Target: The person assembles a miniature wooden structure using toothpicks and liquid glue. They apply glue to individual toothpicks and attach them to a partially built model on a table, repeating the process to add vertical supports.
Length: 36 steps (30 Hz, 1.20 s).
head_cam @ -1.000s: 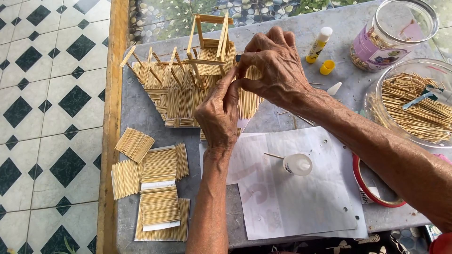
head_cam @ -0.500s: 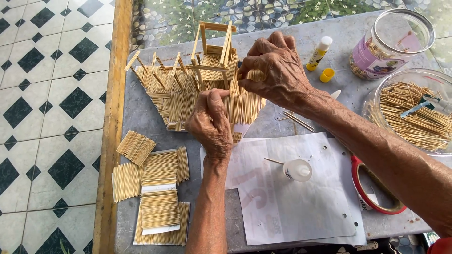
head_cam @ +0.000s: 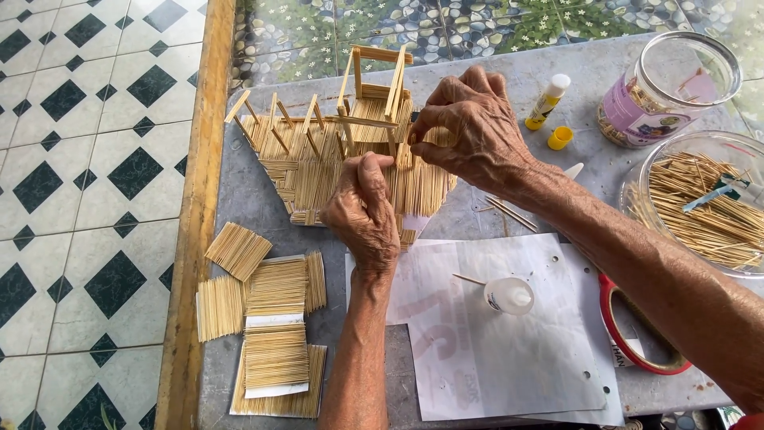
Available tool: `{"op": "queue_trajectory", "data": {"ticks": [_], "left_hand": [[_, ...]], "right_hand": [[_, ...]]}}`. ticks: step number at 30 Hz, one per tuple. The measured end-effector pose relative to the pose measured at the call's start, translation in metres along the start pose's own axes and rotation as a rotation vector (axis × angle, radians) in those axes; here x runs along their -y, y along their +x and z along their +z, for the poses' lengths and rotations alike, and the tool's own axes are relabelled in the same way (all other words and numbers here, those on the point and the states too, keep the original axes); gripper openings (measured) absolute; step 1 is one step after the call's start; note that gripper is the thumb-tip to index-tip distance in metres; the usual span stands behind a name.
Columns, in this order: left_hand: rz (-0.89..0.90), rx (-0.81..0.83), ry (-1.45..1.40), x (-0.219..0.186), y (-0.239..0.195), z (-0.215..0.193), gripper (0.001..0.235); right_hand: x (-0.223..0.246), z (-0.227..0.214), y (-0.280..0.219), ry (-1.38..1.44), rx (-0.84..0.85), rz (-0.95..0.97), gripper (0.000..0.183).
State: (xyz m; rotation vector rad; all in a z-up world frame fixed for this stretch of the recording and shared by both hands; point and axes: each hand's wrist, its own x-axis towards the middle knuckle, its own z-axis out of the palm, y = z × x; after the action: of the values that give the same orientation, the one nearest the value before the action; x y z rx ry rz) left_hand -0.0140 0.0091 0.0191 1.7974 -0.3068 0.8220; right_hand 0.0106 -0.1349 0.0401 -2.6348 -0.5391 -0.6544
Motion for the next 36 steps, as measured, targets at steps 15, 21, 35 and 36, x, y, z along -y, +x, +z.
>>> {"op": "queue_trajectory", "data": {"ticks": [15,21,35,36], "left_hand": [[0.02,0.002,0.001,0.0,0.001,0.0,0.028],[0.023,0.007,-0.009,0.002,0.0,0.001,0.029],[0.041,0.029,-0.023,0.008,-0.002,0.004,0.026],[0.048,0.031,-0.024,0.01,-0.002,0.005,0.025]], "right_hand": [[-0.001,0.002,0.001,0.003,0.005,-0.036,0.011],[-0.004,0.003,0.001,0.022,0.019,-0.017,0.012],[-0.013,0.003,0.005,0.063,0.077,-0.005,0.01],[-0.013,0.003,0.005,0.063,0.093,0.004,0.009]]}}
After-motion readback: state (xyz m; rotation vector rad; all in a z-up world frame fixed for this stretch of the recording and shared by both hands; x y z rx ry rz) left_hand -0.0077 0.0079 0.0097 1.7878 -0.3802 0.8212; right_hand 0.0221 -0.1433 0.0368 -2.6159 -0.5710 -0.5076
